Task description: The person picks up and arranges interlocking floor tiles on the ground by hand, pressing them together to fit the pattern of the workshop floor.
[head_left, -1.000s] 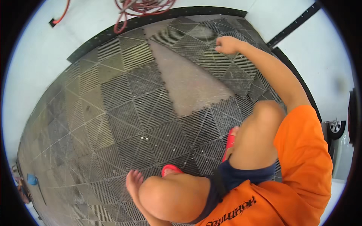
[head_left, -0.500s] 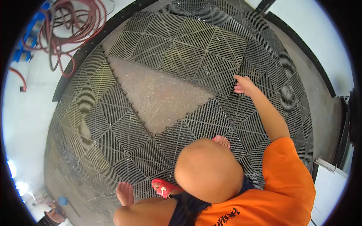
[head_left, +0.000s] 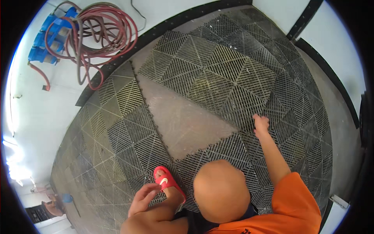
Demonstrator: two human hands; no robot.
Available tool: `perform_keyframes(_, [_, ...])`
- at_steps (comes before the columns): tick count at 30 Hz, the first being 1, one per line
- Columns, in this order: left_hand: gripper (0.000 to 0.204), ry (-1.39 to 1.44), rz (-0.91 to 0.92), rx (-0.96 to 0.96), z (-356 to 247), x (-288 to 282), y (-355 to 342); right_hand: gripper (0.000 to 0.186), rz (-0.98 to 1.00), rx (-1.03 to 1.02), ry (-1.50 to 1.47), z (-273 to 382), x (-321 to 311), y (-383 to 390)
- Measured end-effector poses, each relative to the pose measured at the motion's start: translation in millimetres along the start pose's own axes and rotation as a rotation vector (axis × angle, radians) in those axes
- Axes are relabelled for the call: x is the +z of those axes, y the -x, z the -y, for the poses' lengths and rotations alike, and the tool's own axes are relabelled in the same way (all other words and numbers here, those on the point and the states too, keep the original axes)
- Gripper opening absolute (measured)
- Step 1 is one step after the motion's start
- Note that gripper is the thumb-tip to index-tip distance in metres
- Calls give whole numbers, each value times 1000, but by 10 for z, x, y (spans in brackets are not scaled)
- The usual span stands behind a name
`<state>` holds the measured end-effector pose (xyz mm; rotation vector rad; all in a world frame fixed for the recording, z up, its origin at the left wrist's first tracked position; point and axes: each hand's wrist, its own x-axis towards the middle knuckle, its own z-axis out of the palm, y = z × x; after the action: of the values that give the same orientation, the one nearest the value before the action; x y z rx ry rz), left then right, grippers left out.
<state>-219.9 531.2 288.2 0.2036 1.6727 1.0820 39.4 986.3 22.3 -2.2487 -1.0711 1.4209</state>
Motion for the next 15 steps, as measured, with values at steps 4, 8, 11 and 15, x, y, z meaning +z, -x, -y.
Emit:
perform_keyframes(4, [32,-22,175,-41,-77,-84,-329,64,-43,69,-77,-182,-153,18])
perform_keyframes(8, [33,-102,333,-81,101,-287,-714,44,286,106,-575,-31,-160,491])
perform_keyframes(11, [35,-143,393,-156,244,-334,-1174,43,233,0,-498,182,-74,950])
perform_keyframes(15, [33,-5,354,-197,408,-262,-1763,54,108,-184,-546,408,-48,1370])
